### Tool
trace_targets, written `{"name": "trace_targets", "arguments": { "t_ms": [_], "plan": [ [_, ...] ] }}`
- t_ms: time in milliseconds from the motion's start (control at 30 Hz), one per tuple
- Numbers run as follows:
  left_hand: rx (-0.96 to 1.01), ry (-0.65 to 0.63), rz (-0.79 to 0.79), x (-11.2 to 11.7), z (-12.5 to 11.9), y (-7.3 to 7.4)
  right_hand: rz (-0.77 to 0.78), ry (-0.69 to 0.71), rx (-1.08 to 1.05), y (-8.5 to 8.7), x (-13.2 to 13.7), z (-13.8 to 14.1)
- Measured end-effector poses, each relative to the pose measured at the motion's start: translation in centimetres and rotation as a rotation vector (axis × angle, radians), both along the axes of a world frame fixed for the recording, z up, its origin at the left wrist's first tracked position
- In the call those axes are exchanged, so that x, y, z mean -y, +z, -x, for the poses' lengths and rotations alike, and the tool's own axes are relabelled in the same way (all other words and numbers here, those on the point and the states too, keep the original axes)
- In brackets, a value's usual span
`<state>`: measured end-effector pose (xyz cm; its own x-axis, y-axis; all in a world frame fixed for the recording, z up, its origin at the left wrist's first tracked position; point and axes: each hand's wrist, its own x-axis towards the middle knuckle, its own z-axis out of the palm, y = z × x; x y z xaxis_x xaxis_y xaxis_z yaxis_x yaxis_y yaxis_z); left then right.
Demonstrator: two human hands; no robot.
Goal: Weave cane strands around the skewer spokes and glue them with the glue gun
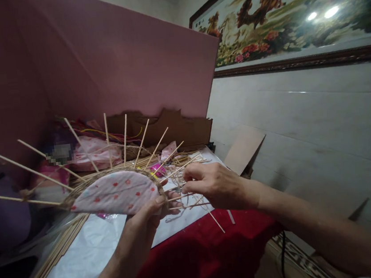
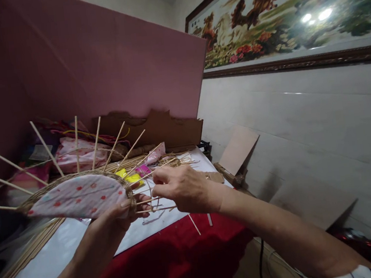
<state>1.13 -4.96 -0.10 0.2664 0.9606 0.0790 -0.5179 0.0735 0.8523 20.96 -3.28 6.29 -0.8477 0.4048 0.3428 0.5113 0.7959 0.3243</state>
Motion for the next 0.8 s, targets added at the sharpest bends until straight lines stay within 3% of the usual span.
{"name": "trace_targets", "arguments": {
  "t_ms": [200,633,800],
  "plan": [
    [0.018,-0.012,-0.019,0.1,-0.09,0.1,-0.053,0.004,0.071,0.32,-0.31,0.35],
    [0.016,-0.036,0.01,0.28,0.02,0.2,-0.026,0.106,-0.087,0.13,-0.43,0.63],
    [0.013,-0.036,-0.002,0.46,0.0,0.4,-0.055,0.054,-0.122,0.01,-0.25,1.03]
  ]
}}
